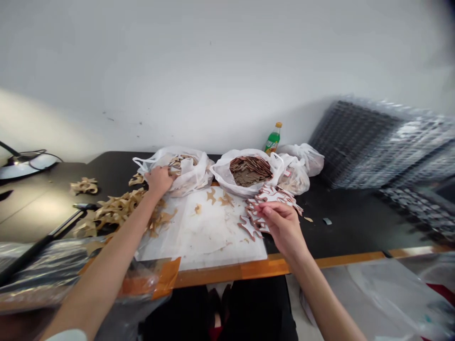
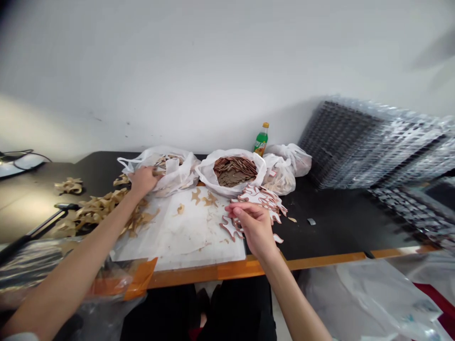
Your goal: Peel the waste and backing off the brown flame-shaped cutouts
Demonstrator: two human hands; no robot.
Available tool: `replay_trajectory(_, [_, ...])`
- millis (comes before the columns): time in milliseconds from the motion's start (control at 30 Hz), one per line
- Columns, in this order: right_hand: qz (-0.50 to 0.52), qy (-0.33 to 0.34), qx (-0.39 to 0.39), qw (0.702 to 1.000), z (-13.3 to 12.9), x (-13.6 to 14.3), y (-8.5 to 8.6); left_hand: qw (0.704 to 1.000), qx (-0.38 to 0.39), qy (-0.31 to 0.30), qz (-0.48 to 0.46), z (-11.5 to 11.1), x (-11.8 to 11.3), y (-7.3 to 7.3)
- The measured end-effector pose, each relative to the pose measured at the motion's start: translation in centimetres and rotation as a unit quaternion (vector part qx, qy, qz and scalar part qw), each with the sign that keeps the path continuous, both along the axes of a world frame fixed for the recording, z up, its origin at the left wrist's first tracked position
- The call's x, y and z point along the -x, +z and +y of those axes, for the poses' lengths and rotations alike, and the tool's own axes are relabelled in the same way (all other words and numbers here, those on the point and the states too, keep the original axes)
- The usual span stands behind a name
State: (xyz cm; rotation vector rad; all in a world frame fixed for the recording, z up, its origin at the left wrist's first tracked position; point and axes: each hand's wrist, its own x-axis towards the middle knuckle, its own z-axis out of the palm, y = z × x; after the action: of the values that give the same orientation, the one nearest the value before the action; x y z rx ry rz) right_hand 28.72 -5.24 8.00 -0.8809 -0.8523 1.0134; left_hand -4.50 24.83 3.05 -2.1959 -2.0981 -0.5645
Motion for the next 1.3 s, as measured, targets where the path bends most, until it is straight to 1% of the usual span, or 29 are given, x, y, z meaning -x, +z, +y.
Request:
replay_trajectory(100, [0.009, 0.003, -0.01, 1.0, -0.3, 0.3, 0.3, 1.0, -0.008, -0.019, -0.012, -0.3, 0.0, 0.4])
replay_trajectory(233, [0.018, 0.018, -0.041, 0.999, -0.7, 0.6, 0.5, 0.996, -0.066, -0.044, -0.042, -1.1, 0.1, 1.2])
replay_trajectory(300, [0.022, 0.036, -0.06, 0.997, -0.8, 0.7, 0.4, 0.993, -0.096, -0.049, -0.055, -1.5, 0.3, 2.0])
replay_trajectory(400, [0.041, 0.072, -0.085, 0.993, -0.7, 0.9, 0.3, 0.985, -0.147, -0.046, -0.078, -2.4, 0.8, 3.6])
replay_trajectory(433, [0.051, 0.082, -0.09, 0.991, -0.7, 1.0, 0.3, 0.979, -0.172, -0.053, -0.099, -2.9, 0.9, 4.2])
replay_trajectory(500, [0.066, 0.096, -0.094, 0.989, -0.5, 1.2, 0.3, 0.958, -0.225, -0.085, -0.156, -4.3, 1.0, 5.0])
replay_trajectory(567, [0.067, 0.099, -0.09, 0.989, -0.3, 1.2, 0.4, 0.931, -0.266, -0.133, -0.21, -6.4, 0.5, 5.1])
replay_trajectory(600, [0.065, 0.096, -0.086, 0.99, -0.2, 1.2, 0.4, 0.922, -0.277, -0.154, -0.222, -7.7, 0.1, 4.9])
replay_trajectory(667, [0.063, 0.086, -0.081, 0.991, 0.1, 1.1, 0.5, 0.913, -0.278, -0.193, -0.228, -10.4, -1.1, 3.7])
replay_trajectory(767, [0.072, 0.073, -0.078, 0.992, 0.8, 0.7, 0.6, 0.909, -0.234, -0.259, -0.228, -13.8, -3.2, 1.1])
replay_trajectory(833, [0.076, 0.064, -0.075, 0.992, 1.2, 0.5, 0.5, 0.905, -0.203, -0.295, -0.227, -15.2, -4.2, -0.4])
replay_trajectory(900, [0.071, 0.048, -0.071, 0.994, 1.7, 0.4, 0.5, 0.9, -0.188, -0.323, -0.225, -15.8, -4.7, -1.4])
replay_trajectory(967, [0.06, 0.026, -0.068, 0.995, 2.2, 0.3, 0.5, 0.897, -0.183, -0.339, -0.217, -15.9, -4.9, -1.9])
replay_trajectory(1167, [0.012, -0.034, -0.072, 0.997, 4.5, -0.4, 1.2, 0.891, -0.18, -0.355, -0.22, -15.9, -4.8, -2.7])
replay_trajectory(1233, [-0.005, -0.043, -0.066, 0.997, 5.6, -1.0, 1.5, 0.889, -0.18, -0.357, -0.223, -15.9, -4.8, -2.9])
replay_trajectory(1300, [-0.02, -0.038, -0.058, 0.997, 6.9, -1.8, 1.7, 0.889, -0.183, -0.357, -0.223, -16.0, -4.8, -3.0])
